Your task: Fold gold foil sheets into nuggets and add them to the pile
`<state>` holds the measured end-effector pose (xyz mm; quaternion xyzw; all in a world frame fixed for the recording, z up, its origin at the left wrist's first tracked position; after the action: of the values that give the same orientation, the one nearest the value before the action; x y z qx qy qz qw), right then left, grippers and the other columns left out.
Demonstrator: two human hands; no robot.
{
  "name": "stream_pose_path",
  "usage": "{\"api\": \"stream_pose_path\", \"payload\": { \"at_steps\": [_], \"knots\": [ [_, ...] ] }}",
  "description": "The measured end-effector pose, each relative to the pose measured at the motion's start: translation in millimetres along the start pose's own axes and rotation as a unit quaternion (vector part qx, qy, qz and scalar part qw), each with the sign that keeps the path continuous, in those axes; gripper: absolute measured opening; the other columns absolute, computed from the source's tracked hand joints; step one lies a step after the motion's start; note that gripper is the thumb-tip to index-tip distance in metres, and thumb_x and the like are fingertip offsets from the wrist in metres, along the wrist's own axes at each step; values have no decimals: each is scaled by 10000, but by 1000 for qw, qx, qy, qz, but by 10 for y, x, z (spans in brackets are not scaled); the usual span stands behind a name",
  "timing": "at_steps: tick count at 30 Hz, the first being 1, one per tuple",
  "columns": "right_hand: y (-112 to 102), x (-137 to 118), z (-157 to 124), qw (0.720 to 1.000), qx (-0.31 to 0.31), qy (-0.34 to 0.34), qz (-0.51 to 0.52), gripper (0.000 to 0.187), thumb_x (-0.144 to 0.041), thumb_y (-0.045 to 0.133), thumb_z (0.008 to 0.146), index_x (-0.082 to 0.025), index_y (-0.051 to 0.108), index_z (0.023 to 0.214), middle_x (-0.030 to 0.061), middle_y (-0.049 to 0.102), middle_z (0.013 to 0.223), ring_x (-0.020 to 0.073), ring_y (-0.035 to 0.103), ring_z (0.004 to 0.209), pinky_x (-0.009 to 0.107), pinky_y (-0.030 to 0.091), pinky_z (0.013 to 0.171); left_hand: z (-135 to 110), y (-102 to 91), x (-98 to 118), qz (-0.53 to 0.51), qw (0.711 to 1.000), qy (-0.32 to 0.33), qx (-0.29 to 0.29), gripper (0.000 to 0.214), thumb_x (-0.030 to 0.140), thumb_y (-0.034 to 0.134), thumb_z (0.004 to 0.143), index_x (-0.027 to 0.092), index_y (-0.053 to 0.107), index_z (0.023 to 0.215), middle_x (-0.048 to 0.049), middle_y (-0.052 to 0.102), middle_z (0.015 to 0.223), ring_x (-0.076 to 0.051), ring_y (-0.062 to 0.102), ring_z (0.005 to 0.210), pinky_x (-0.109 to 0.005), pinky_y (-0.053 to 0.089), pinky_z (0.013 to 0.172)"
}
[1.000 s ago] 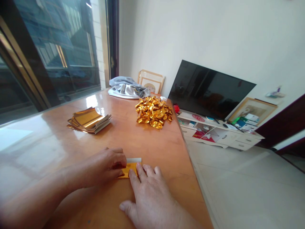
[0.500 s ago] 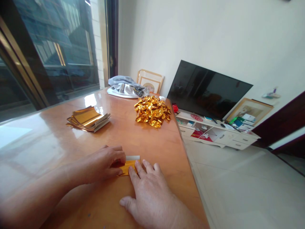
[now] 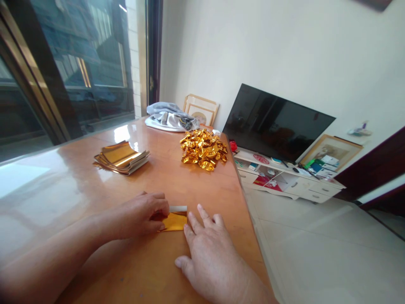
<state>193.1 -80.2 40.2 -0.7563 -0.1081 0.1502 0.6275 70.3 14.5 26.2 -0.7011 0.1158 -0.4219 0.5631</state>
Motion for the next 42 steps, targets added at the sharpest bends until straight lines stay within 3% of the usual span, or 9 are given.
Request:
{"api": "stream_pose_path", "payload": {
  "at_steps": [5, 9, 12, 17, 25, 42],
  "knots": [
    [-108, 72, -6, 999, 50, 7, -7, 618, -530, 643, 893, -226, 577, 1427, 125, 447, 1554, 386, 314, 1469, 630, 236, 1165, 8, 9, -1, 7, 1000, 3, 1, 104, 284, 664, 748, 225, 650, 832, 8, 647, 887, -150, 574, 729, -275, 388, 714],
    [-216, -1, 36, 994, 112, -4, 11, 400, -324, 528, 988, -225, 614, 1366, 90, 609, 1401, 269, 526, 1284, 457, 380, 1118, 1, 12, -4, 8, 1000, 12, 10, 111, 289, 672, 747, 230, 654, 839, 12, 648, 897, -148, 578, 737, -270, 390, 713],
    [-137, -130, 82, 995, 97, -33, 15, 319, -195, 484, 992, -229, 665, 1252, 69, 688, 1214, 225, 604, 1088, 389, 462, 1002, 0, 23, -3, 9, 1000, 13, 5, 114, 298, 677, 755, 230, 654, 843, 17, 653, 886, -146, 583, 735, -275, 392, 730],
    [33, -285, 130, 996, 67, -57, -28, 288, -120, 435, 998, -178, 698, 1102, 90, 686, 1038, 236, 591, 956, 408, 474, 918, -7, -13, 18, 6, 1000, 12, 3, 123, 324, 682, 772, 222, 651, 833, 17, 642, 891, -143, 575, 740, -278, 399, 752],
    [126, -346, 168, 991, 100, -78, -45, 263, -76, 454, 982, -157, 695, 1048, 98, 676, 1011, 224, 579, 947, 378, 456, 924, -26, -21, -21, -18, 999, 27, -28, 106, 237, 670, 747, 232, 666, 852, 12, 626, 919, -147, 585, 774, -265, 409, 759],
    [108, -612, 245, 982, 120, -133, -54, 309, -72, 512, 918, -131, 664, 1181, 119, 665, 1047, 258, 553, 967, 392, 472, 885, 25, 63, -142, -31, 998, 37, -35, 289, 126, 611, 741, 259, 733, 967, 0, 665, 992, -150, 617, 824, -219, 454, 717]
  ]
}}
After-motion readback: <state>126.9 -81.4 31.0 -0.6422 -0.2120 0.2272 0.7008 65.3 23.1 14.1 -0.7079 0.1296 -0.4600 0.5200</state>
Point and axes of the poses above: each hand's wrist, its own z-axis towards the middle knuckle, its own y-axis out of the palm, x = y × z, the point moved 9 cm from there along z, towards the middle knuckle
